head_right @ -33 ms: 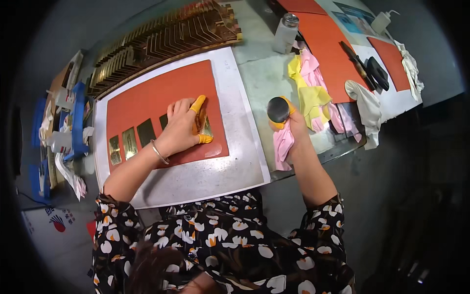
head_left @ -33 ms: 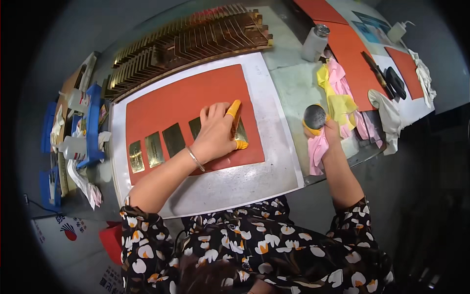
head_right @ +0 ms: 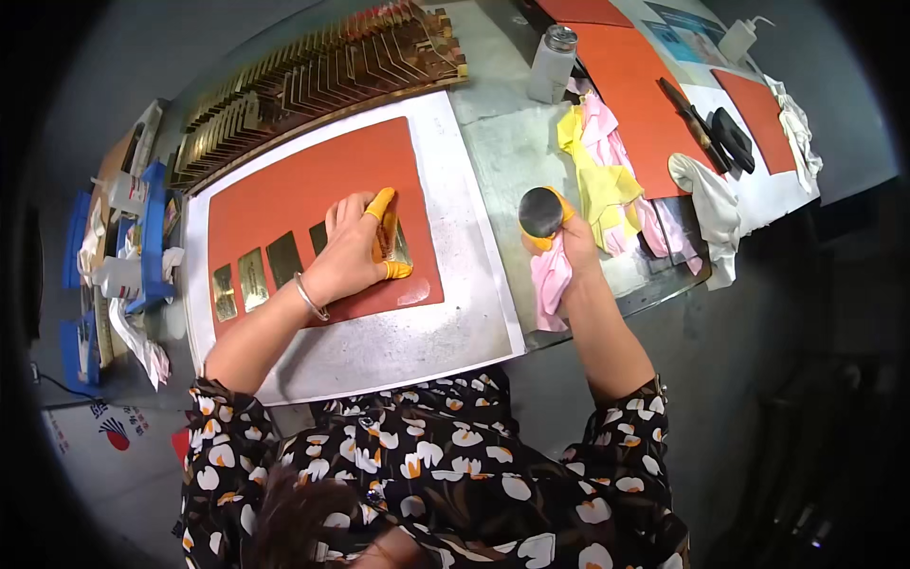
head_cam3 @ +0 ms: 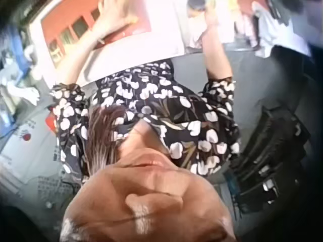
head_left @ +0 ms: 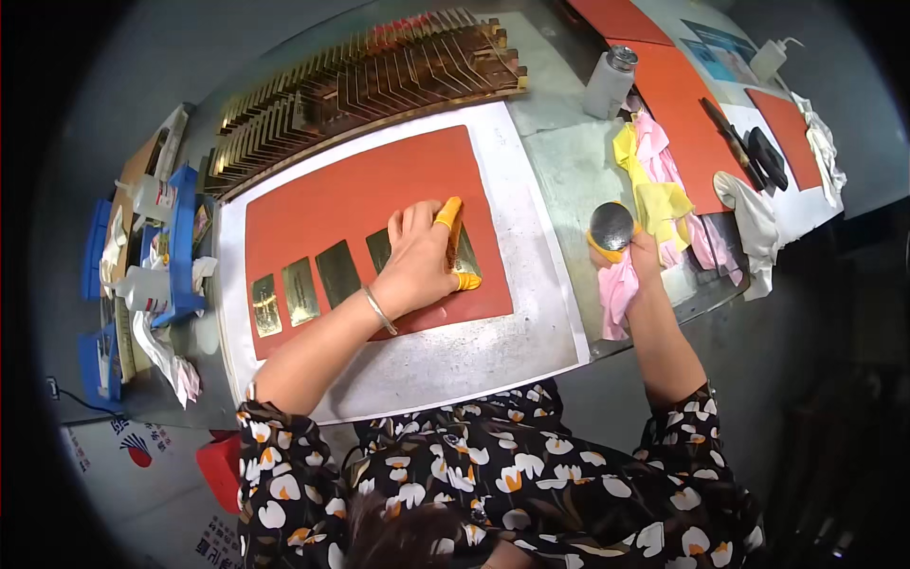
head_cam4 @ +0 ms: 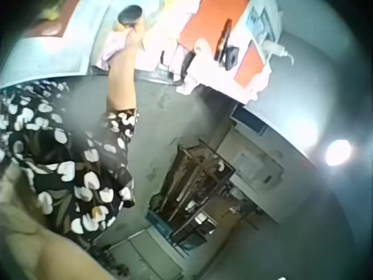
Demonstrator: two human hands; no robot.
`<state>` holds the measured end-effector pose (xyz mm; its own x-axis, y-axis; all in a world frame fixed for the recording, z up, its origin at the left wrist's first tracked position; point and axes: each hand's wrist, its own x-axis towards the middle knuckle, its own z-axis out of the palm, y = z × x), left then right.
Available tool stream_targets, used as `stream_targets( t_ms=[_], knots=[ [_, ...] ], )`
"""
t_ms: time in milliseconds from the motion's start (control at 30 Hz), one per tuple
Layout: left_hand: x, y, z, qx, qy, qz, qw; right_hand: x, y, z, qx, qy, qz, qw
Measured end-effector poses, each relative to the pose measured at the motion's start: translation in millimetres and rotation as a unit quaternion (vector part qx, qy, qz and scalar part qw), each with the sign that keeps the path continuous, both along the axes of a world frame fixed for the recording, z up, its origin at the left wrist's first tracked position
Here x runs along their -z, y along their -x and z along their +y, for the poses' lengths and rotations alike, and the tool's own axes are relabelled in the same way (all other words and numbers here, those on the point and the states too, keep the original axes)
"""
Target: The person cleans several dark rectangular cards placed on a red mat using a yellow sponge and a liquid solution. They repeatedly wipe the surface of each card, occasionally dipping the sponge into a bottle to reapply the cleaning solution, and then place the cleaned cards into a stack.
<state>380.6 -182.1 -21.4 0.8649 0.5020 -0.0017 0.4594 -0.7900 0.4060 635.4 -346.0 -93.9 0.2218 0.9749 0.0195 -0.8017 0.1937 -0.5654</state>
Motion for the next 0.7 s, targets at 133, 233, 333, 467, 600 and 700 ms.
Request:
stream_targets(
  t_ms=[133,233,333,467,600,700],
  knots=[
    [-1,3,-6,-0.025,0.023,-0.011,0.999,4,-1,-3,0.033,0.035,0.029,0.998],
    [1,7,-2,-0.037,-0.024,0.005,0.999,6,-3,-4,0.045,0.053,-0.007,0.998],
    [0,9,-7,-0.069,-0.019,0.01,0.997,-1,2,-7,0.07,0.083,-0.041,0.993],
    [7,6,-9,-0.03,0.021,-0.029,0.999,1,-10,-15,0.011,0.059,-0.032,0.998],
    [0,14,-11,-0.022,0.006,-0.049,0.999,22,-23,-14,0.013,0.065,-0.044,0.997],
    [-15,17,-7,0.076,-0.052,-0.002,0.996,6,-6,-10,0.048,0.098,-0.02,0.994]
  ],
)
